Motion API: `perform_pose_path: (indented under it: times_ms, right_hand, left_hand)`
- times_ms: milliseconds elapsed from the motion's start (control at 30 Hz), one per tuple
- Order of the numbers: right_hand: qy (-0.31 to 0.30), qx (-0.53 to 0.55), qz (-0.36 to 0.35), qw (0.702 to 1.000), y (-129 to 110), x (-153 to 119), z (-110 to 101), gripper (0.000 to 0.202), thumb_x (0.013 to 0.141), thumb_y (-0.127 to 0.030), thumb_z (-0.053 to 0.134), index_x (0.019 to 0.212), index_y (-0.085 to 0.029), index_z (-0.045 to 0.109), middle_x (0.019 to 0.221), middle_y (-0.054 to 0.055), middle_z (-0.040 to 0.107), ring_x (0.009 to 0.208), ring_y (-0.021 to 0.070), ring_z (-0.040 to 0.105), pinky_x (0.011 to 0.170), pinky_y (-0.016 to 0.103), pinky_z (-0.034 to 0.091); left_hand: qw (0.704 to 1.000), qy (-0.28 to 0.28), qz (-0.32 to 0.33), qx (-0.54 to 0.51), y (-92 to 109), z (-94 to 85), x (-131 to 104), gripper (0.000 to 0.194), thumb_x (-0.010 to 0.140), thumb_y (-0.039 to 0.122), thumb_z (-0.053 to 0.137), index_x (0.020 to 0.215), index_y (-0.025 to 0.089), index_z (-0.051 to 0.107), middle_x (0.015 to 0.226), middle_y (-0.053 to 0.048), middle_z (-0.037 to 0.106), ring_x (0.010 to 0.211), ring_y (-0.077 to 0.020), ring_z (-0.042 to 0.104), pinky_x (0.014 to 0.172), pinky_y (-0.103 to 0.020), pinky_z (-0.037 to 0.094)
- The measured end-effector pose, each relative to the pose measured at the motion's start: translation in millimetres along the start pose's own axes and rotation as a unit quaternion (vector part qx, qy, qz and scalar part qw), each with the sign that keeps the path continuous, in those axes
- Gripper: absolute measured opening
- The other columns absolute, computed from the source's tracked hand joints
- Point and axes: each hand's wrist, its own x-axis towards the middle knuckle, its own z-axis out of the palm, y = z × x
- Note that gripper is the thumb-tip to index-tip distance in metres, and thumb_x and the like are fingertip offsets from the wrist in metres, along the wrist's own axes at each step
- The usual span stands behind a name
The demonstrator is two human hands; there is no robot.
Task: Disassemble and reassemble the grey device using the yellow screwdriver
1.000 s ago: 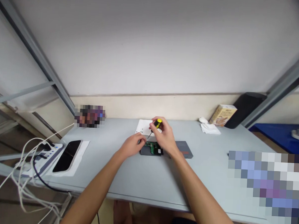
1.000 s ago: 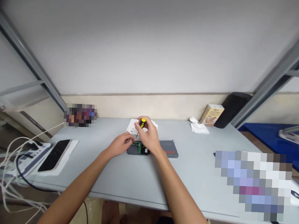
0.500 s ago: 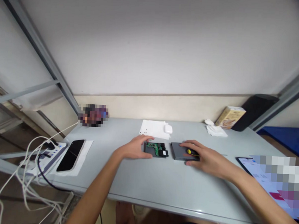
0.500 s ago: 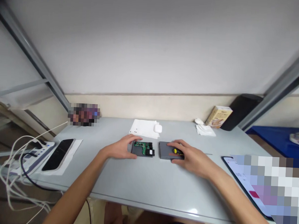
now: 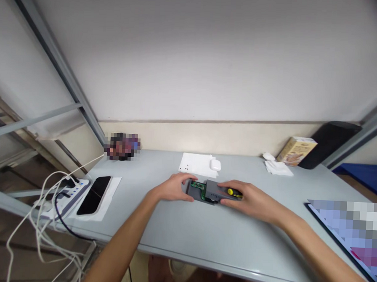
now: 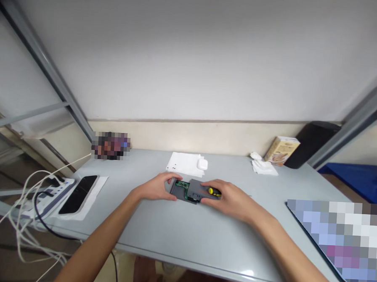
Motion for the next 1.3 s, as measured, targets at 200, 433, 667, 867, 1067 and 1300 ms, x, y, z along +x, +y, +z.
perform_pose_path:
  times_ms: [200, 433, 667, 867, 1067, 1300]
  right_hand:
    - [0.006, -0.063, -0.012, 0.998, 0.8, -2.3, 20.4, 0.052, 0.086, -0.043, 0.073, 0.137, -0.031, 0.070, 0.143, 0.009, 0.067, 0.114, 0.0349, 0.072, 0.099, 0.050, 0.057]
    - [0.030, -0.079, -0.025, 0.996, -0.8, -0.4, 33.0, 0.052, 0.088, -0.042, 0.073, 0.140, -0.036, 0.068, 0.150, 0.009, 0.062, 0.112, 0.0362, 0.074, 0.096, 0.053, 0.060]
    - [-0.001, -0.038, -0.035, 0.999, -3.2, 5.8, 30.3, 0.057, 0.086, -0.047, 0.075, 0.142, -0.038, 0.065, 0.153, 0.008, 0.058, 0.112, 0.0358, 0.074, 0.096, 0.052, 0.059]
    - [0.177, 0.098, -0.063, 0.977, 3.8, 16.1, -13.6, 0.033, 0.094, -0.058, 0.063, 0.099, -0.029, 0.077, 0.113, 0.009, 0.075, 0.100, 0.0285, 0.072, 0.091, 0.043, 0.056]
    - [0.394, 0.431, -0.002, 0.812, 16.8, 72.8, -20.6, 0.063, 0.091, -0.083, 0.042, 0.079, -0.024, 0.062, 0.062, 0.002, 0.058, 0.054, 0.0161, 0.055, 0.051, 0.029, 0.044]
    - [0.248, 0.393, 0.029, 0.885, 12.6, 116.0, 43.6, 0.066, 0.082, -0.087, 0.054, 0.090, -0.022, 0.063, 0.059, -0.003, 0.055, 0.056, 0.0147, 0.049, 0.055, 0.029, 0.041]
  left_hand:
    - [0.999, 0.029, -0.007, 0.018, -3.7, 6.1, 2.9, 0.076, 0.066, 0.045, 0.093, 0.135, 0.026, 0.066, 0.121, -0.008, 0.068, 0.102, -0.0252, 0.060, 0.095, -0.038, 0.050]
    - [1.000, 0.021, 0.001, 0.022, -2.9, 15.6, 9.5, 0.095, 0.059, 0.052, 0.097, 0.145, 0.032, 0.061, 0.133, -0.009, 0.068, 0.107, -0.0276, 0.061, 0.094, -0.039, 0.050]
    - [0.999, 0.024, 0.013, 0.042, 11.0, 25.3, 10.3, 0.092, 0.064, 0.055, 0.094, 0.146, 0.031, 0.059, 0.137, -0.010, 0.067, 0.130, -0.0354, 0.057, 0.111, -0.048, 0.044]
    - [0.999, -0.008, 0.014, 0.045, 21.8, 14.1, -5.6, 0.070, 0.074, 0.048, 0.086, 0.136, 0.025, 0.060, 0.121, -0.008, 0.069, 0.104, -0.0270, 0.067, 0.093, -0.038, 0.053]
    - [0.998, 0.012, 0.055, 0.005, 16.0, 1.0, -9.7, 0.031, 0.093, 0.040, 0.067, 0.118, 0.022, 0.067, 0.117, -0.008, 0.068, 0.097, -0.0209, 0.063, 0.089, -0.033, 0.052]
    - [0.999, 0.015, 0.005, 0.039, 11.1, -3.1, 9.8, 0.040, 0.107, 0.047, 0.039, 0.088, 0.019, 0.061, 0.088, -0.005, 0.063, 0.080, -0.0194, 0.057, 0.076, -0.032, 0.048]
